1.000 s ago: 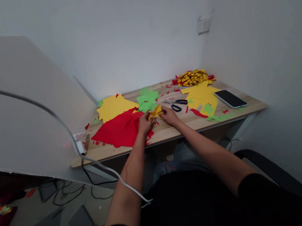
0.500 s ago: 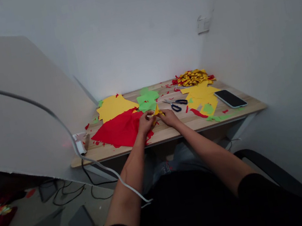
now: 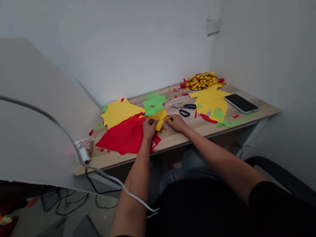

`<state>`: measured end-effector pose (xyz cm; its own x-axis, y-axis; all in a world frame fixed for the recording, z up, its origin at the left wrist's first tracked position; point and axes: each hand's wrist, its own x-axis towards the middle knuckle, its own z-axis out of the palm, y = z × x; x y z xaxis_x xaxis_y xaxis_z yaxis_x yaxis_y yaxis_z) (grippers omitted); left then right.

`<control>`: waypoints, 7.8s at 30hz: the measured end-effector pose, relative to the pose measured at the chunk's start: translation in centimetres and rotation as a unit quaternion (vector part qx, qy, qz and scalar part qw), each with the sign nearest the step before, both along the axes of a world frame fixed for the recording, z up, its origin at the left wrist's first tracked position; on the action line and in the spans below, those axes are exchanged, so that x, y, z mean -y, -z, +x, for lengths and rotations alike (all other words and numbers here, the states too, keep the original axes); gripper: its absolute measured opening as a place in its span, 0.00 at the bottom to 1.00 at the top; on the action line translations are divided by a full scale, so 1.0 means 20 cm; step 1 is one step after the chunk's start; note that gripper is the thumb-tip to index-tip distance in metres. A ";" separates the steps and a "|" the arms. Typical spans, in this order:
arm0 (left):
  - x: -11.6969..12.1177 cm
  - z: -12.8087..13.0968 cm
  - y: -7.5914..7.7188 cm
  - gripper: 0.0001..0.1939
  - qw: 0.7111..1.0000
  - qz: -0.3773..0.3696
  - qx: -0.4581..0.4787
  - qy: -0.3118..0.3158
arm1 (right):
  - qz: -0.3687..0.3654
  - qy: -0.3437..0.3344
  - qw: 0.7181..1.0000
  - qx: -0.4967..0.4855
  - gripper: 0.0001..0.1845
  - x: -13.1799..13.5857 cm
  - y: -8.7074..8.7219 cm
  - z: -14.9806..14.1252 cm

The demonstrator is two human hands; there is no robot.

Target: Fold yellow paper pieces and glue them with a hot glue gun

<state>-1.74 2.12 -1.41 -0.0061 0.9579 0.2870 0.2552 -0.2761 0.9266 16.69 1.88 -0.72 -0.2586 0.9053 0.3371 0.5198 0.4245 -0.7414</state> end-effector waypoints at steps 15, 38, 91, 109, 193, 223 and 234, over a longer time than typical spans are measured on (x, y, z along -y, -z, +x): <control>0.00 0.00 0.00 0.11 0.999 0.017 -0.028 -0.001 | -0.065 -0.021 0.996 0.058 0.16 -0.04 0.02 -0.01; 0.00 -0.02 0.01 0.13 1.000 -0.007 0.002 -0.002 | -0.054 -0.095 0.991 -0.080 0.15 -0.05 0.03 0.01; 0.07 0.02 -0.13 0.28 0.992 -0.069 0.078 0.072 | -0.164 -0.043 0.923 -0.345 0.14 -0.03 -0.01 0.06; 0.28 0.22 -0.39 0.17 0.994 -0.005 0.058 0.095 | -0.028 -0.024 0.909 -0.416 0.20 0.30 -0.11 0.09; 0.92 0.23 -0.74 0.04 0.980 0.167 -0.106 -0.035 | 0.265 -0.102 0.945 -0.160 0.09 0.83 -0.64 0.26; 1.04 0.29 -0.76 0.05 0.980 0.137 -0.129 -0.059 | 0.300 -0.066 0.938 -0.160 0.09 0.88 -0.60 0.20; 1.04 0.26 -0.76 0.05 0.964 0.173 -0.193 -0.068 | 0.323 -0.096 0.932 -0.132 0.10 0.88 -0.63 0.21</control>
